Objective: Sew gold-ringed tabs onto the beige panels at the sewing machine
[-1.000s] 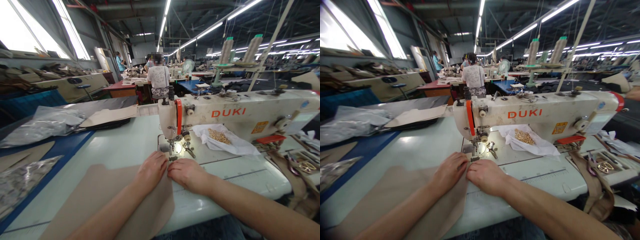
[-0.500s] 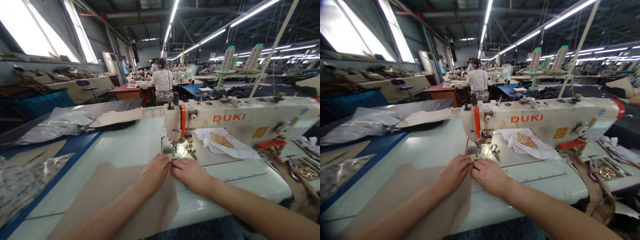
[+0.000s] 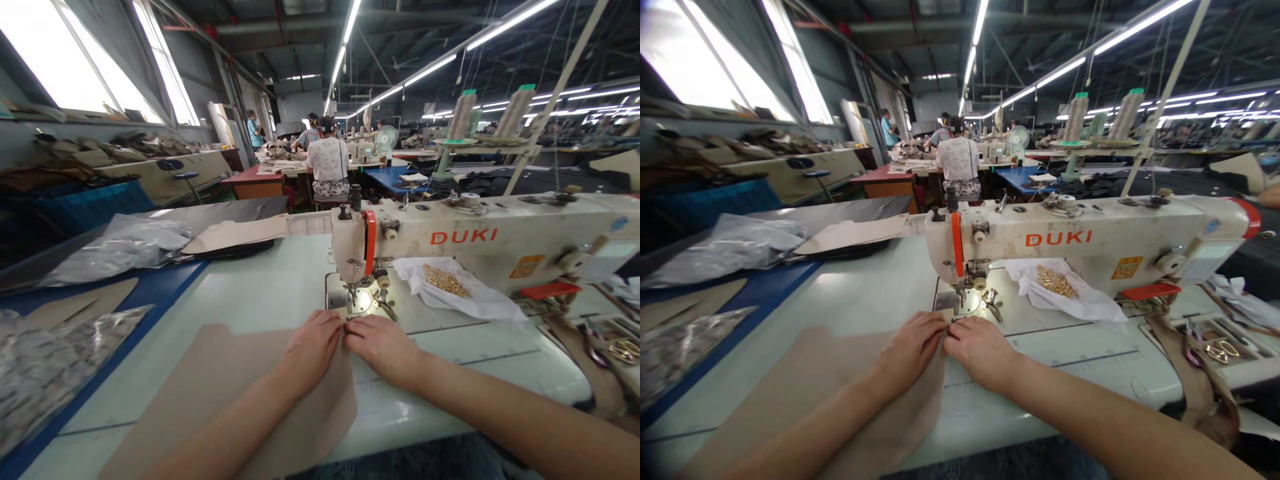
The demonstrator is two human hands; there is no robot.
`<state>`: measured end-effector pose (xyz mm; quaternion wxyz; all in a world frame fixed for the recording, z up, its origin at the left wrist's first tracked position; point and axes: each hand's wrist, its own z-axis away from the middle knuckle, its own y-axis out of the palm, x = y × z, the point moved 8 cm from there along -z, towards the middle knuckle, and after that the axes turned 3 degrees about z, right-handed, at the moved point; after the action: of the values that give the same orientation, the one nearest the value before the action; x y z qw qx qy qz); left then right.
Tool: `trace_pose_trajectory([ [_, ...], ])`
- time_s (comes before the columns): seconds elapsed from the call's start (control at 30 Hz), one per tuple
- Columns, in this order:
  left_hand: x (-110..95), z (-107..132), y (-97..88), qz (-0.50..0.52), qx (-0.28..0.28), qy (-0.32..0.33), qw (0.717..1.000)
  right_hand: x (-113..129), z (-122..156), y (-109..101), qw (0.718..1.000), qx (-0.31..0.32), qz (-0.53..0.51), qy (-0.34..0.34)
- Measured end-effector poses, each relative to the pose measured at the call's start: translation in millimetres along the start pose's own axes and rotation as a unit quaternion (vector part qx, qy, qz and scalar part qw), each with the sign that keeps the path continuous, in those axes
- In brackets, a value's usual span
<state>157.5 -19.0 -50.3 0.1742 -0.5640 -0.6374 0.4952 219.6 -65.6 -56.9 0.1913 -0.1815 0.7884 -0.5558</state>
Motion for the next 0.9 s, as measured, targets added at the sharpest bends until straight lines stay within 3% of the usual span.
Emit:
trace_pose_trajectory([
  [0.13, 2, -6, 4.1, -0.004, -0.009, 0.004, 1.0, -6, -2, -1, 1.0, 0.009, 0.018, -0.016],
  [0.5, 14, -36, 21.2, 0.004, 0.005, 0.013, 1.0, -37, 0, 0, 1.0, 0.02, 0.007, 0.023],
  [0.9, 21, -41, 18.0, -0.001, -0.017, 0.038, 0.999, -47, -3, 7, 0.998, 0.0, -0.034, 0.045],
])
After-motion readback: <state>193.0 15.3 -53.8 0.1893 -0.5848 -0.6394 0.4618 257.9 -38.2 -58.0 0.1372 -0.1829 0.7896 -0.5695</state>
